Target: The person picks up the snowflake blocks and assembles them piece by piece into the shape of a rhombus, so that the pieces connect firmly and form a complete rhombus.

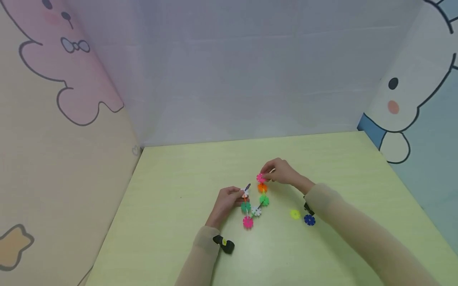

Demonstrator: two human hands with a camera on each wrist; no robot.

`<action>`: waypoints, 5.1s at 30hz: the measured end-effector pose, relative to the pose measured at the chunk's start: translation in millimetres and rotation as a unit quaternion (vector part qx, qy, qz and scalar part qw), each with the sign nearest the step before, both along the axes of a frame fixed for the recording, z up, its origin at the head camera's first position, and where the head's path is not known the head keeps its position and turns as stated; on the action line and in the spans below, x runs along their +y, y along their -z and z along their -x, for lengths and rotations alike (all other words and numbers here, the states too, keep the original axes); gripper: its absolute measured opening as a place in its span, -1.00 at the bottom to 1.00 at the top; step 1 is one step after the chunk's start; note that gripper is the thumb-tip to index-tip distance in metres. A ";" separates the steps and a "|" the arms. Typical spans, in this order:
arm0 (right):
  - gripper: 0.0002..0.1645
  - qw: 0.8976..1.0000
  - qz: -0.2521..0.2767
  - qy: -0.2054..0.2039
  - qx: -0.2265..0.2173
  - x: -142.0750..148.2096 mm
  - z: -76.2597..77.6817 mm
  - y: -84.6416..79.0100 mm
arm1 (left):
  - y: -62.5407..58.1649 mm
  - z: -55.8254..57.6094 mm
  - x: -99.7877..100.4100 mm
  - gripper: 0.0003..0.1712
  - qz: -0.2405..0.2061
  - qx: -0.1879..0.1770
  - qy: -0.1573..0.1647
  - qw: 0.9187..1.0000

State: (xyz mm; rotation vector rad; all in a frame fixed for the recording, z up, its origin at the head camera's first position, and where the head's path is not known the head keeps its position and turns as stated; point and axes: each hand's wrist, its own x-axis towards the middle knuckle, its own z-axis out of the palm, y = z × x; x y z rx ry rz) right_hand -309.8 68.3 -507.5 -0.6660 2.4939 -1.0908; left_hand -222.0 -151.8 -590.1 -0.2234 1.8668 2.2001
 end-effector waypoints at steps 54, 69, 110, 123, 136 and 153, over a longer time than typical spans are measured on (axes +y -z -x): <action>-0.92 0.987 -0.146 -0.062 0.005 -48.9 8.0 -8.6 | 5.9 -1.8 1.5 -0.78 0.003 0.024 -0.009 1.000; -0.93 0.989 -0.135 -0.060 -0.029 -50.0 12.4 -11.5 | 6.6 -0.5 1.6 -0.80 0.001 0.022 -0.013 1.000; -0.89 0.985 -0.127 -0.109 0.033 -50.7 6.4 -9.2 | 1.4 3.0 5.4 -0.64 0.014 0.000 0.002 1.000; -0.89 0.988 -0.105 -0.095 0.057 -48.7 -3.3 -6.1 | 2.2 9.4 9.5 -0.71 0.053 0.023 -0.009 0.998; -0.83 0.992 -0.071 -0.044 0.094 3.8 -24.0 -12.5 | 1.4 6.9 9.6 -0.76 0.134 0.016 -0.045 0.990; -0.73 0.991 -0.130 -0.013 0.031 85.1 -56.7 15.8 | 3.3 4.3 10.5 -0.78 0.109 0.022 -0.049 0.993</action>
